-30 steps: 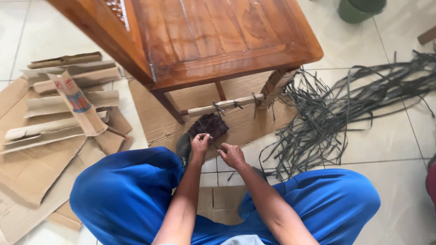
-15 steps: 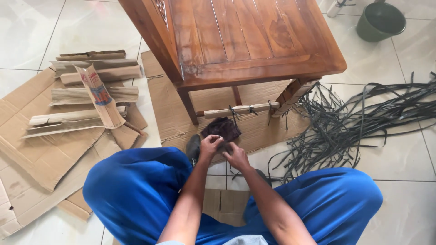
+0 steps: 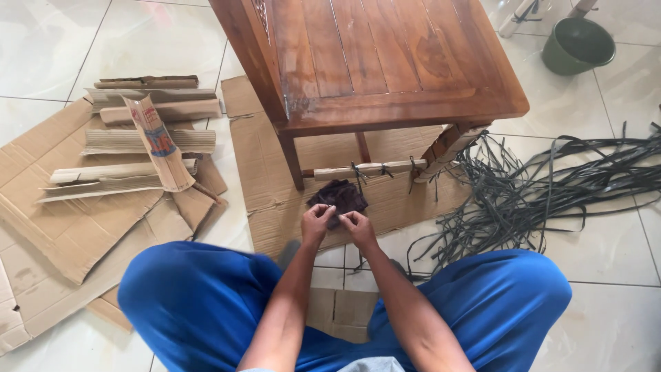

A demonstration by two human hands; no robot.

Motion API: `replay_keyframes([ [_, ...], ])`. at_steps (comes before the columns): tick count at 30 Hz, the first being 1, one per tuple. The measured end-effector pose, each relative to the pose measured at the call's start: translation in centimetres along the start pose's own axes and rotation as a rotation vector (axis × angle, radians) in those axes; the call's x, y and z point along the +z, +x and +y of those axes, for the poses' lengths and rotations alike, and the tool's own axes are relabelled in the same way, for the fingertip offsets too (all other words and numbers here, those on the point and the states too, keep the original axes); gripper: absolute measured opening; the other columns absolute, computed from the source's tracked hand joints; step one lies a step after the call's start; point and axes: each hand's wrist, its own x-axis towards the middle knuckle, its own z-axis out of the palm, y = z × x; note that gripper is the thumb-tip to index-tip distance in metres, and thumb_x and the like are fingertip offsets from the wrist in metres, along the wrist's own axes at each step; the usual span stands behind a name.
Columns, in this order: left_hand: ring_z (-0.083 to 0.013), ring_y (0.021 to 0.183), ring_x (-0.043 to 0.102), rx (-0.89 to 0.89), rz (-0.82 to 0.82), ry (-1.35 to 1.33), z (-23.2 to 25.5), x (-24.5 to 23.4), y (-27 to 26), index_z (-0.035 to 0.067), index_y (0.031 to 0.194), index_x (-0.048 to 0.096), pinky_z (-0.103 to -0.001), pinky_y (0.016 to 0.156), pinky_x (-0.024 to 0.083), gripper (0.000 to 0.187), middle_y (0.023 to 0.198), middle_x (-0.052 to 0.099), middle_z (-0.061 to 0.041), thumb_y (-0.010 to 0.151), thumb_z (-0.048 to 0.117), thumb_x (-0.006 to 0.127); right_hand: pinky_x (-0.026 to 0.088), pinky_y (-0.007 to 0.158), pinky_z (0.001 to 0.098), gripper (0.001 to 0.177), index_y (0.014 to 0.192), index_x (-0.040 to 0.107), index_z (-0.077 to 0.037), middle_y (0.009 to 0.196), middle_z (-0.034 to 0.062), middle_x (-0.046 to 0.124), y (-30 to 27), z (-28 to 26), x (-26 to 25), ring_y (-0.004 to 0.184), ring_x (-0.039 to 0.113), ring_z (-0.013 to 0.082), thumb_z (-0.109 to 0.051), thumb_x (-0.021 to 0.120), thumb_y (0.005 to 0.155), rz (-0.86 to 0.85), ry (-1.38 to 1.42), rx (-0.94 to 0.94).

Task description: The person secures the wooden chair rungs with cardboard and plastic straps for transport.

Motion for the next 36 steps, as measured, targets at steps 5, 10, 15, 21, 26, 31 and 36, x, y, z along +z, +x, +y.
replay_keyframes([
  [5,-0.0039,0.07,0.062,0.069,0.121,-0.016,1.0,0.8,1.1,0.004,0.091,0.075,-0.024,0.062,0.05,0.019,0.079,0.073,0.002,0.09,0.021,0.08,0.04,0.061,0.0214,0.016,0.091,0.073,-0.005,0.077,-0.007,0.061,-0.2,-0.4,0.3,0.069,0.05,0.0018,-0.021,0.075,0.096,0.097,0.09,0.112],
  [10,-0.0046,0.069,0.063,0.133,0.145,0.007,3.2,0.3,1.6,0.004,0.09,0.074,-0.026,0.061,0.051,0.019,0.077,0.073,0.0,0.091,0.022,0.08,0.025,0.046,0.0233,0.012,0.088,0.073,-0.013,0.066,-0.01,0.052,-0.1,-3.3,0.7,0.053,0.037,0.0026,-0.024,0.074,0.094,0.107,0.233,0.327],
  [15,-0.0081,0.068,0.069,0.239,0.196,0.224,8.0,0.8,0.9,0.004,0.092,0.074,-0.028,0.062,0.053,0.02,0.077,0.076,-0.006,0.088,0.023,0.081,0.024,0.046,0.0232,0.015,0.089,0.072,-0.014,0.065,-0.0103,0.047,1.4,-0.2,0.3,0.053,0.035,0.0016,-0.027,0.077,0.096,0.147,0.299,0.284],
  [21,-0.0175,0.073,0.072,0.284,0.167,0.223,9.9,0.3,2.3,0.006,0.095,0.073,-0.032,0.069,0.056,0.014,0.081,0.075,-0.008,0.094,0.02,0.075,0.05,0.07,0.0314,0.025,0.09,0.074,-0.003,0.078,0.0015,0.07,1.8,0.4,0.9,0.075,0.061,0.0121,-0.028,0.078,0.088,0.47,-0.151,0.211],
  [26,-0.0302,0.113,0.064,0.578,0.009,0.706,10.6,-0.8,4.6,0.01,0.115,0.067,-0.041,0.099,0.05,0.025,0.115,0.07,-0.011,0.091,0.011,0.074,0.051,0.071,0.0323,0.027,0.09,0.073,-0.002,0.079,0.0023,0.07,3.2,1.1,1.5,0.074,0.061,0.0136,-0.028,0.078,0.087,0.545,-0.135,0.276],
  [31,-0.0364,0.136,0.051,0.822,-0.094,0.986,10.2,-1.1,7.3,0.004,0.135,0.056,-0.044,0.118,0.038,0.048,0.14,0.058,-0.018,0.087,0.005,0.066,0.045,0.066,0.0298,0.024,0.09,0.072,-0.003,0.078,0.0025,0.066,5.3,2.5,2.0,0.071,0.057,0.0124,-0.026,0.077,0.09,0.476,0.09,0.314],
  [36,-0.0378,0.135,0.05,0.791,-0.204,1.163,9.1,-0.8,9.3,0.0,0.135,0.054,-0.047,0.116,0.036,0.053,0.138,0.057,-0.02,0.083,0.003,0.06,0.045,0.062,0.0237,0.017,0.092,0.072,-0.006,0.079,-0.0007,0.069,7.2,4.1,2.1,0.067,0.061,0.0075,-0.023,0.076,0.09,0.358,0.338,0.323],
])
